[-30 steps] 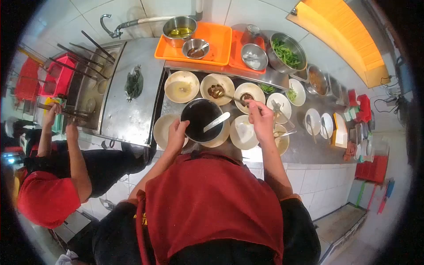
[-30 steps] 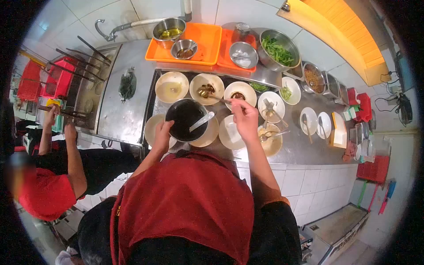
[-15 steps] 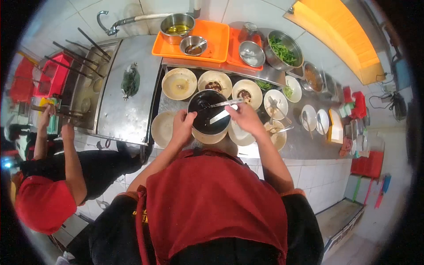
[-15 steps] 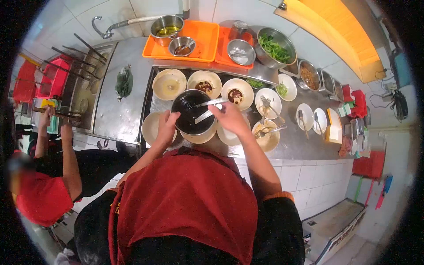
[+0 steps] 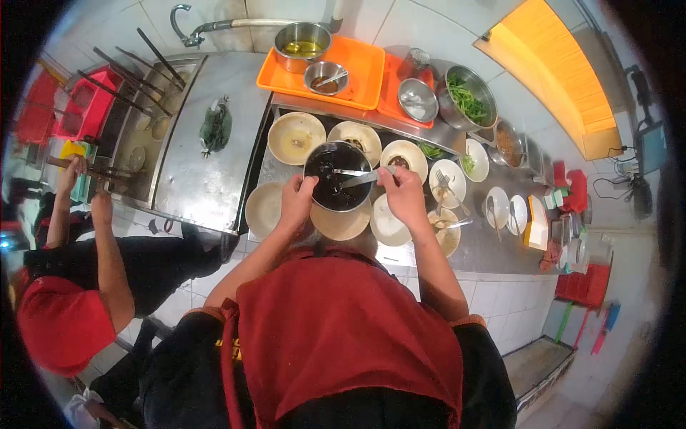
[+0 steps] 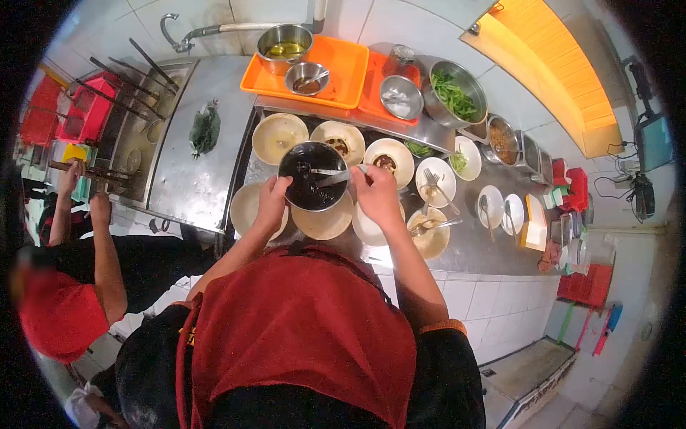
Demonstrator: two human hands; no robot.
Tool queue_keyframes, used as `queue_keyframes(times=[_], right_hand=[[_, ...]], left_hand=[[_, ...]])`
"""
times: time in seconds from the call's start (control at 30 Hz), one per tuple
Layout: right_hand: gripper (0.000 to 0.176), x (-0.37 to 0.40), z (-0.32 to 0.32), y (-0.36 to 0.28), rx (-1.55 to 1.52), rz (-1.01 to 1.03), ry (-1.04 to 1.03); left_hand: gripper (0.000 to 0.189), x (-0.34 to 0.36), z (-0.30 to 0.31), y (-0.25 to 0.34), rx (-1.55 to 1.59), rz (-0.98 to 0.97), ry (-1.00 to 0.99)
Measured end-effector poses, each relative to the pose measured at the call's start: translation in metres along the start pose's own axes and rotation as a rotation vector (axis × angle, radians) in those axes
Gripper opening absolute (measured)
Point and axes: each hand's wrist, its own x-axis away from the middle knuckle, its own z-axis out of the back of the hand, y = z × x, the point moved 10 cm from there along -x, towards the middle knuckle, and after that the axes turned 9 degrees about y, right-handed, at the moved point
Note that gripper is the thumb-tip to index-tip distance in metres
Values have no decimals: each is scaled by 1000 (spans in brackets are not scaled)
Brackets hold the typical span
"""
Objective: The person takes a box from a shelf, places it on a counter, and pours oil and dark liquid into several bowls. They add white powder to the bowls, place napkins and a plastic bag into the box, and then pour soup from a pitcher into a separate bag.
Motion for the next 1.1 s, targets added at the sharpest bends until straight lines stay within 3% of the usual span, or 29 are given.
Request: queue_keyframes(times=[0.2, 0.33, 0.57, 0.63, 0.83, 0.9, 1.0, 1.1], right_hand=[[29, -33, -14, -11, -77, -149, -33], [30, -56, -23, -46, -133, -62, -35], [34, -94, -63, -37, -207, -101, -31], [35, -103, -81, -24, -142, -84, -57], [36, -91, -126, 2, 141, -83, 42], [32, -90, -147, 27, 124, 23, 56], [20, -71, -149, -2, 170, 355, 117], [16, -61, -146, -17, 135, 464, 144]], left_hand=[[29, -16, 12, -13, 102, 56, 15], [36, -25, 37, -30, 44, 80, -8], [36, -8, 101, -32, 1, 33, 105], [35, -4, 117, -35, 67, -34, 100], [27, 21, 154, -41, 155, 94, 229], [27, 20, 166, -51, 106, 67, 214], [27, 29, 166, -28, 138, 65, 255], [27, 27, 168, -26, 169, 104, 275]])
